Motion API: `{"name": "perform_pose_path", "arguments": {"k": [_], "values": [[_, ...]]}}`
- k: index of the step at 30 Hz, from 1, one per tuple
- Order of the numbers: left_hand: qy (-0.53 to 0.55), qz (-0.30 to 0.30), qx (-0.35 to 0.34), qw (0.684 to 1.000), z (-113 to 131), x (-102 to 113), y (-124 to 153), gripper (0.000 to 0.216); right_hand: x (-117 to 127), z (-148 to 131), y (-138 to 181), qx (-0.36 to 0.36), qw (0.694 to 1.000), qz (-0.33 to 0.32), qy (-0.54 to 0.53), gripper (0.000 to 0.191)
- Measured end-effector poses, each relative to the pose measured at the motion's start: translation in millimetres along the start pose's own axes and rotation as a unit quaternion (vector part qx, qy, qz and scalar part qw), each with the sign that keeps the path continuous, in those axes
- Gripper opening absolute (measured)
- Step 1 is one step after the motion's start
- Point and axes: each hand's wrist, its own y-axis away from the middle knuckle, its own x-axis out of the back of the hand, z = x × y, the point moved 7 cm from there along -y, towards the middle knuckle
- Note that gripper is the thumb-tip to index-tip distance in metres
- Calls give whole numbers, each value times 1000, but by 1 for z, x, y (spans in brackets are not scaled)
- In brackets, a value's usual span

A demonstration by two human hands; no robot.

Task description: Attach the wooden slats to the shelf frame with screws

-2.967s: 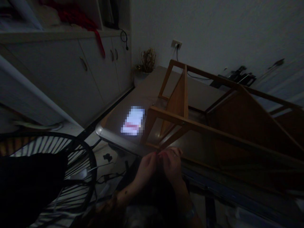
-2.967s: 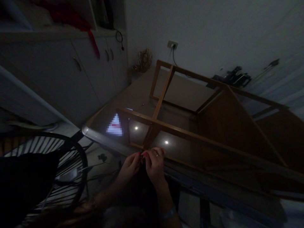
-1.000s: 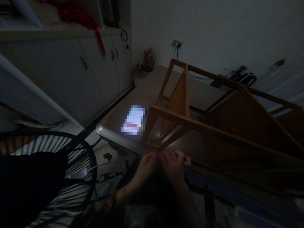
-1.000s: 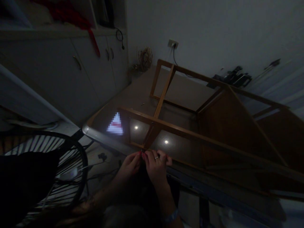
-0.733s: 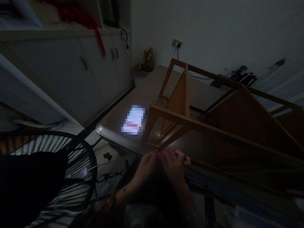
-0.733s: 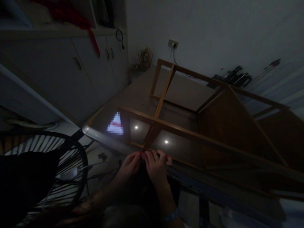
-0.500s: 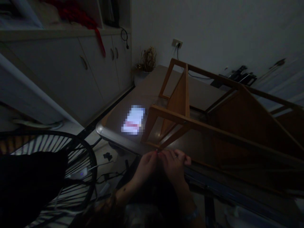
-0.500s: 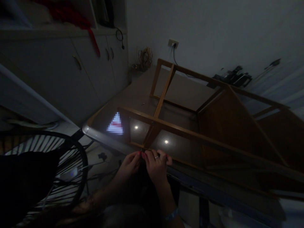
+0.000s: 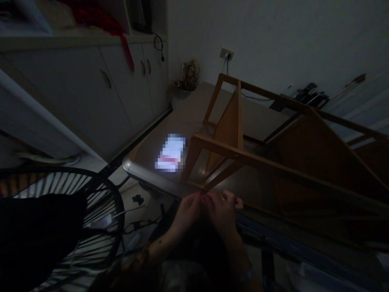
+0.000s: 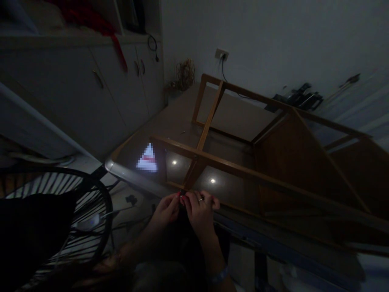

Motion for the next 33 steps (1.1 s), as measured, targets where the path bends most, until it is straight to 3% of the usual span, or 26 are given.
{"name": "perform_pose_path", "arguments": {"k": [6, 15, 18, 20, 23, 25, 27, 29, 33], "values": [[-31, 14, -17, 999, 0, 5, 1, 50, 8, -1, 3, -1, 999, 33, 22, 37], [-99, 11, -61, 993, 19, 8, 4, 38, 7, 1, 3, -51, 998, 21, -20, 36], [-202, 31, -134, 970, 41, 19, 12, 32, 11, -1, 3, -60, 998, 36, -2, 36], [-317, 61, -265, 909, 73, 26, 25, 30, 13, -1, 3, -63, 997, 49, 16, 35], [-390, 91, -545, 737, 136, 23, 65, 23, 7, -1, 5, -59, 997, 38, 15, 33], [-405, 107, -654, 630, 170, 15, 87, 18, 0, 0, 8, -50, 998, 28, 6, 30], [-390, 149, -701, 579, 204, 8, 100, 17, -6, 1, 12, -44, 998, 41, 12, 26], [-425, 136, -708, 548, 232, -13, 101, 13, -9, 2, 17, -31, 996, 72, 28, 21], [-538, 105, -635, 544, 268, -54, 75, 27, -15, 1, 19, 23, 994, 100, 43, 18]]}}
